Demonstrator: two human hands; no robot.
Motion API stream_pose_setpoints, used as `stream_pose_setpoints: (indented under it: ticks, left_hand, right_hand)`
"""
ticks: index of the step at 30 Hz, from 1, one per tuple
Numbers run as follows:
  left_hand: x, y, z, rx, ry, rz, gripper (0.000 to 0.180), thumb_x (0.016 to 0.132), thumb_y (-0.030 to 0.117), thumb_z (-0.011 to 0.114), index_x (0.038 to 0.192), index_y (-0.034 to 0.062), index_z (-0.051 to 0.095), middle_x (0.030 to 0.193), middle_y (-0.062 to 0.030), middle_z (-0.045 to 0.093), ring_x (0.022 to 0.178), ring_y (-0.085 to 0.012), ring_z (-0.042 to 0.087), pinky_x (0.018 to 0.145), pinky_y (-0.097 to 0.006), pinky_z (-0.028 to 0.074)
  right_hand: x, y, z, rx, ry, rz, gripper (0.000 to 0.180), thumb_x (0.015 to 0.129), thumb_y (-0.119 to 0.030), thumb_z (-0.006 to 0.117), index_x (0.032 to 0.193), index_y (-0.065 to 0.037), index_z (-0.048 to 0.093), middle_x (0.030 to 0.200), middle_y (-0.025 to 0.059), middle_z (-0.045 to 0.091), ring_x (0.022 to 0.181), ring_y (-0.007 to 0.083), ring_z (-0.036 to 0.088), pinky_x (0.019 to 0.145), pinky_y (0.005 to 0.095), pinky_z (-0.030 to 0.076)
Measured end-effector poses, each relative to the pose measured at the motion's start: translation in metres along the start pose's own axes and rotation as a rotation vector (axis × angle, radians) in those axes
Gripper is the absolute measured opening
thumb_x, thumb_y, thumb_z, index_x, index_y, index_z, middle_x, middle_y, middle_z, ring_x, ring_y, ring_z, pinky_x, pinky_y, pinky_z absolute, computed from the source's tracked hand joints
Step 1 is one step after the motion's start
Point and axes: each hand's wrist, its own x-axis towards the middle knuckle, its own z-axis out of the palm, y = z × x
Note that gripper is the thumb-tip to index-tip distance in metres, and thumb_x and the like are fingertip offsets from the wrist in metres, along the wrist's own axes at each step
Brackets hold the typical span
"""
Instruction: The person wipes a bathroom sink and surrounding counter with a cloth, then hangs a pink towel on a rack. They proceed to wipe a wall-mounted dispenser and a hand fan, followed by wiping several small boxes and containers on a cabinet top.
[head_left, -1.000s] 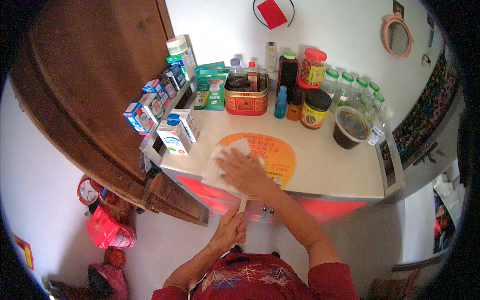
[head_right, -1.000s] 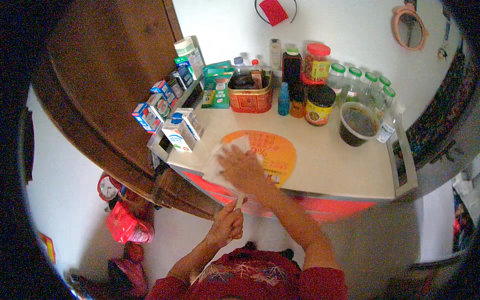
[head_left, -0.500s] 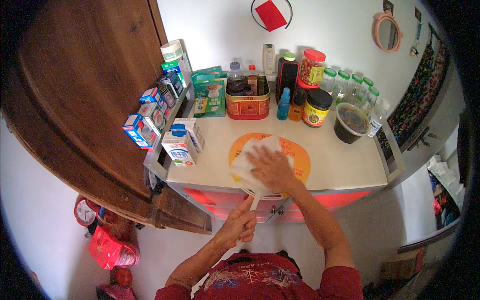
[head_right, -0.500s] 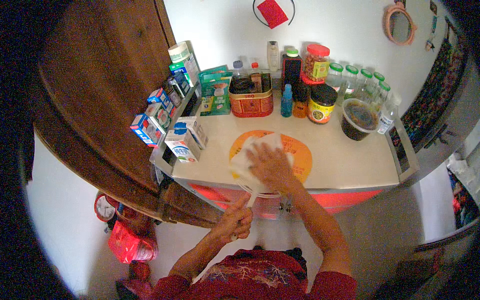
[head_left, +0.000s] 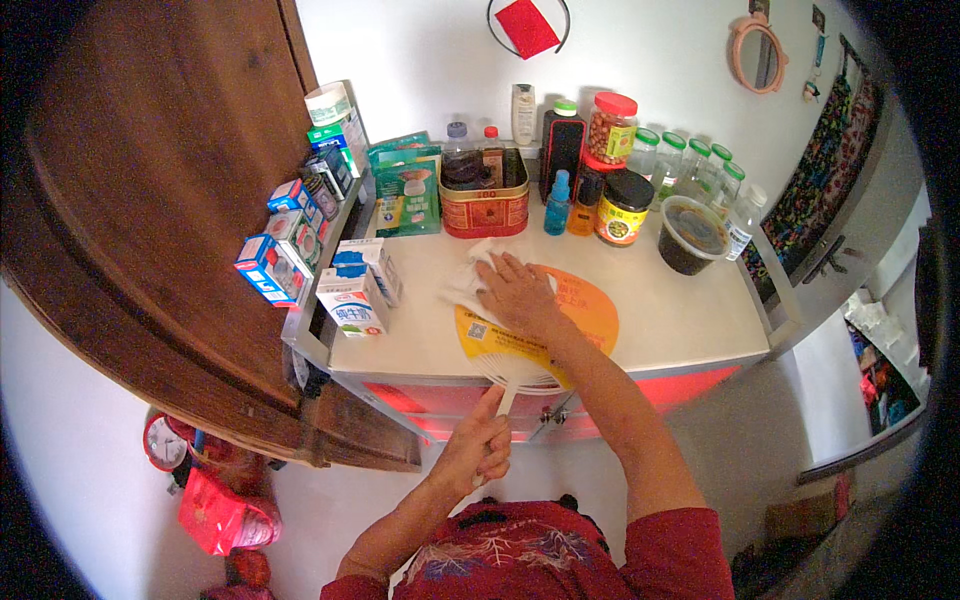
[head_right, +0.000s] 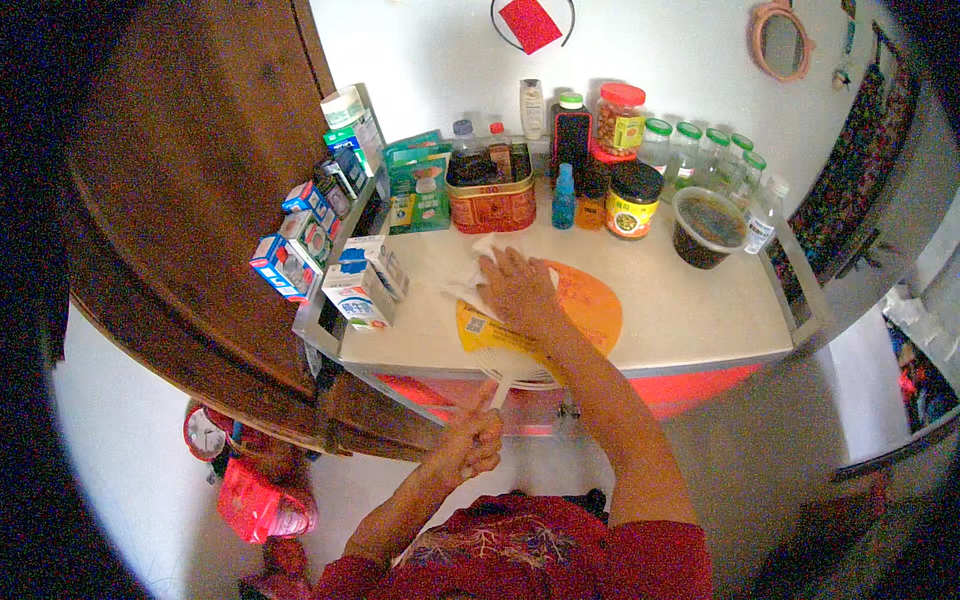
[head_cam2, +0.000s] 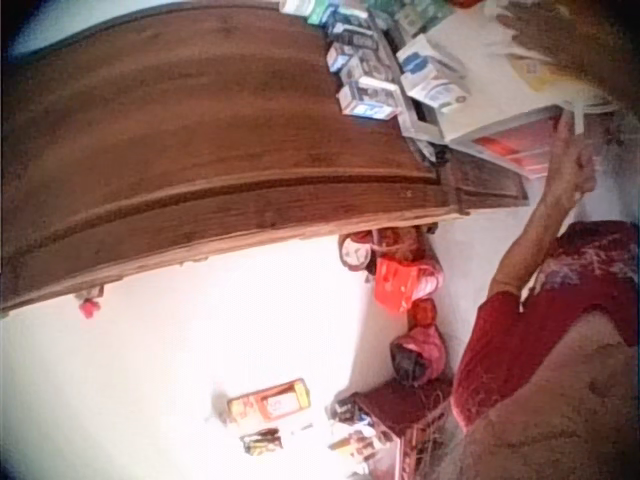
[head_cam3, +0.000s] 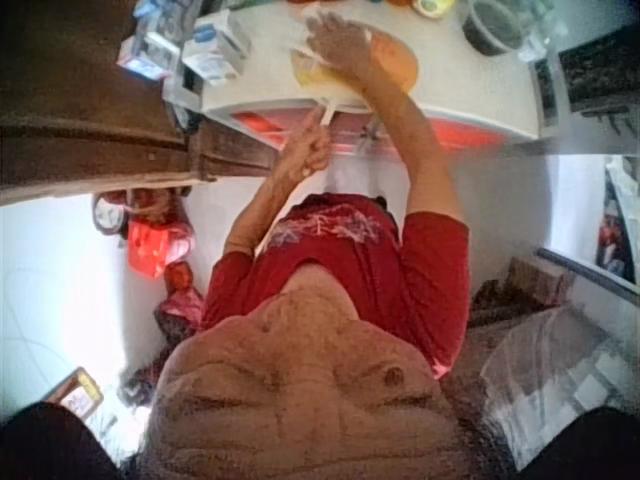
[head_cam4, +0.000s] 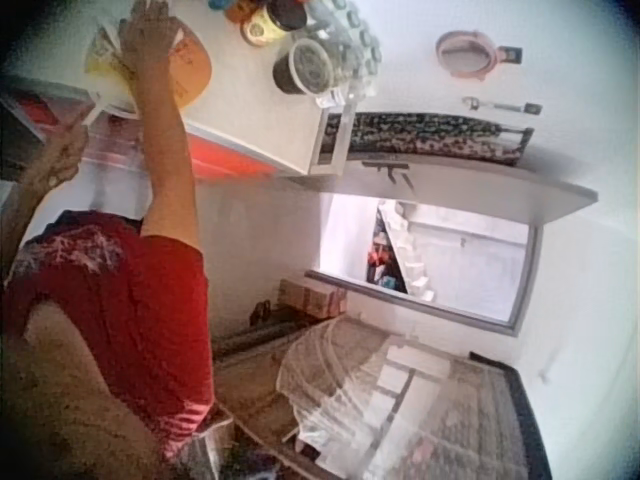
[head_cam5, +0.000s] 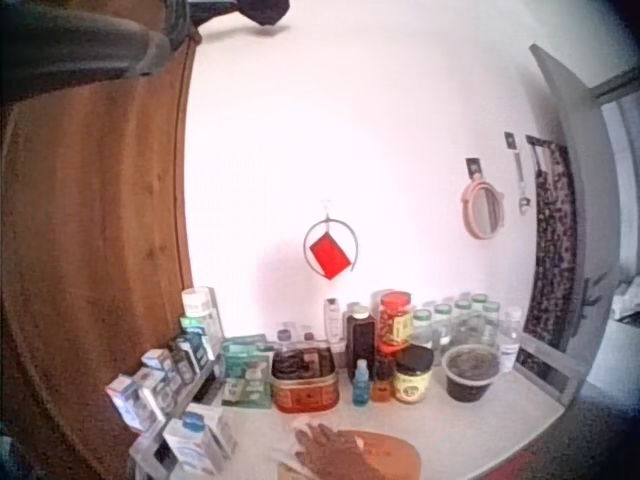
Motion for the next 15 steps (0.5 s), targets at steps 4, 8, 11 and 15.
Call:
stream_pose_setpoints:
  ticks: [4, 8, 11, 15]
  left_hand:
    - [0.000, -0.002, 0.000, 0.025, 0.033, 0.034, 0.053, 0.093, 0.012, 0.042, 0.140, 0.0280, 0.024, 0.058, 0.0032, 0.033, 0.036, -0.0065, 0.026, 0.032, -0.021, 0.024]
    - [0.005, -0.004, -0.003, 0.034, -0.021, 0.042, 0.053, 0.094, 0.012, 0.041, 0.141, 0.0280, 0.022, 0.060, 0.0031, 0.033, 0.038, -0.0062, 0.026, 0.034, -0.021, 0.025]
    - [0.007, -0.005, -0.008, -0.008, -0.065, 0.046, 0.052, 0.094, 0.013, 0.041, 0.140, 0.0278, 0.022, 0.060, 0.0028, 0.033, 0.037, -0.0064, 0.027, 0.034, -0.022, 0.024]
    - [0.006, -0.003, -0.011, -0.011, -0.100, 0.022, 0.051, 0.095, 0.014, 0.040, 0.141, 0.0278, 0.022, 0.061, 0.0029, 0.033, 0.037, -0.0065, 0.027, 0.034, -0.022, 0.023]
  right_hand:
    - [-0.019, 0.017, -0.024, -0.062, -0.073, 0.183, 0.049, 0.084, -0.039, 0.051, 0.123, -0.009, 0.047, 0.125, 0.0124, 0.050, 0.114, 0.0292, 0.047, 0.084, 0.0514, 0.041]
    - [-0.059, 0.046, -0.038, -0.181, -0.051, 0.315, 0.050, 0.086, -0.040, 0.050, 0.125, -0.009, 0.046, 0.129, 0.0140, 0.046, 0.118, 0.0311, 0.045, 0.088, 0.0527, 0.039]
    - [-0.085, 0.047, -0.050, -0.148, -0.143, 0.407, 0.049, 0.088, -0.035, 0.046, 0.130, -0.011, 0.040, 0.136, 0.0147, 0.038, 0.126, 0.0318, 0.037, 0.097, 0.0521, 0.033]
    - [-0.103, 0.017, -0.067, -0.093, -0.177, 0.347, 0.046, 0.089, -0.031, 0.045, 0.131, -0.013, 0.040, 0.138, 0.0133, 0.038, 0.127, 0.0309, 0.036, 0.100, 0.0506, 0.030]
